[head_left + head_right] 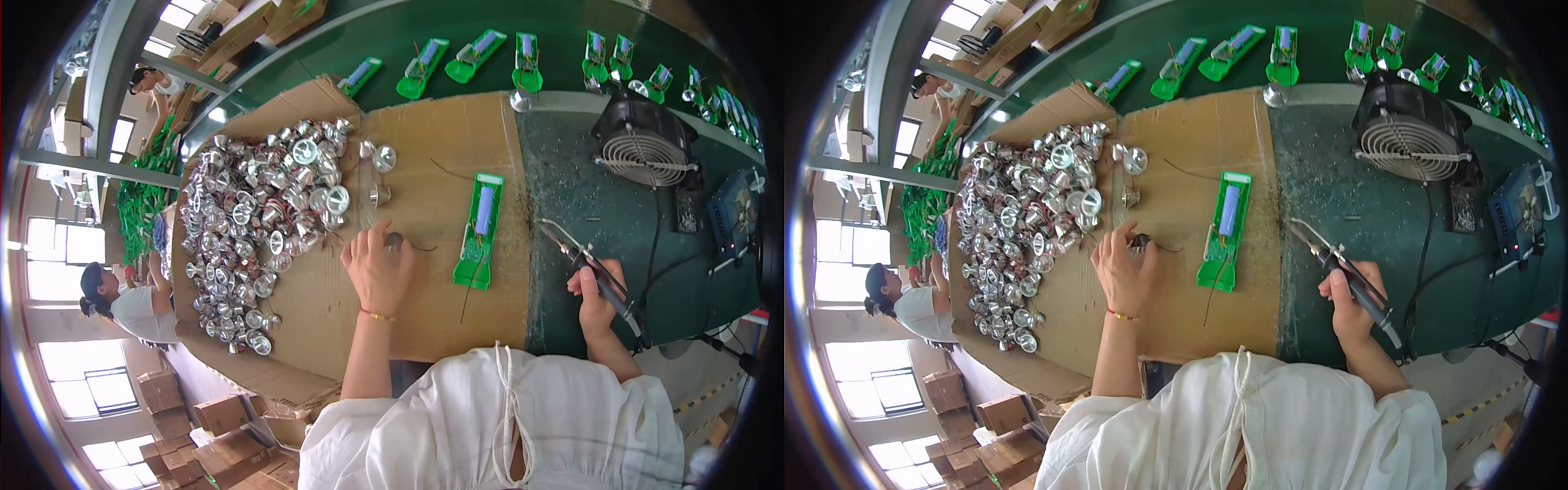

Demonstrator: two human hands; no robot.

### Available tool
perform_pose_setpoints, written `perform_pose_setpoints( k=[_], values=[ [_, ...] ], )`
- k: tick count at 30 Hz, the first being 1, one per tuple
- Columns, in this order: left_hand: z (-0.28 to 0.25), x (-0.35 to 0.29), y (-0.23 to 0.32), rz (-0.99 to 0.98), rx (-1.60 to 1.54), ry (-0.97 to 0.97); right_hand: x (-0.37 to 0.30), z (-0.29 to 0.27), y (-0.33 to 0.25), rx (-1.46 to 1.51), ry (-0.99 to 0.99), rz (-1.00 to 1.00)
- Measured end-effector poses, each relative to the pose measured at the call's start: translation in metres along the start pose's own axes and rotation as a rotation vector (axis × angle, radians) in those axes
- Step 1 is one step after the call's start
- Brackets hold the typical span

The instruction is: Soldering wires to electronic components on a circuit board within an LED assembly line.

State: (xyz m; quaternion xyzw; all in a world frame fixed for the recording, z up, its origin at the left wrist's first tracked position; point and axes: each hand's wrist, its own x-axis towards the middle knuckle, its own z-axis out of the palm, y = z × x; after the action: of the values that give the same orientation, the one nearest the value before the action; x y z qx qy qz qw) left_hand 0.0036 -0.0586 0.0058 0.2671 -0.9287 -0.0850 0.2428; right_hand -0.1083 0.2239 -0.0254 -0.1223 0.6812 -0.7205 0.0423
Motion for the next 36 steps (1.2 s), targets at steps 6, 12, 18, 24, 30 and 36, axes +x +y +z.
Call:
perform_pose_setpoints(
  k=[6,12,18,24,30,36],
  values=[
    [-0.006,-0.009,0.001,0.108,0.037,-0.069,-0.001,0.003,-0.002,0.015,-0.043,-0.008],
    [-0.034,-0.015,0.000,0.309,0.052,-0.130,-0.008,-0.003,-0.001,-0.003,-0.039,-0.040],
    [-0.045,-0.032,-0.014,0.230,0.228,-0.180,-0.009,-0.001,-0.005,0.002,-0.086,-0.014],
    [-0.027,-0.048,-0.012,-0.568,-0.358,-0.217,-0.013,-0.001,-0.008,0.013,-0.098,-0.023],
    [0.001,-0.016,-0.011,-0.555,-0.522,0.010,-0.019,0.005,-0.016,0.011,-0.121,-0.010],
    [-0.007,-0.002,0.003,-0.588,-1.266,-0.131,-0.026,0.006,-0.027,0.023,-0.195,0.038]
  ],
)
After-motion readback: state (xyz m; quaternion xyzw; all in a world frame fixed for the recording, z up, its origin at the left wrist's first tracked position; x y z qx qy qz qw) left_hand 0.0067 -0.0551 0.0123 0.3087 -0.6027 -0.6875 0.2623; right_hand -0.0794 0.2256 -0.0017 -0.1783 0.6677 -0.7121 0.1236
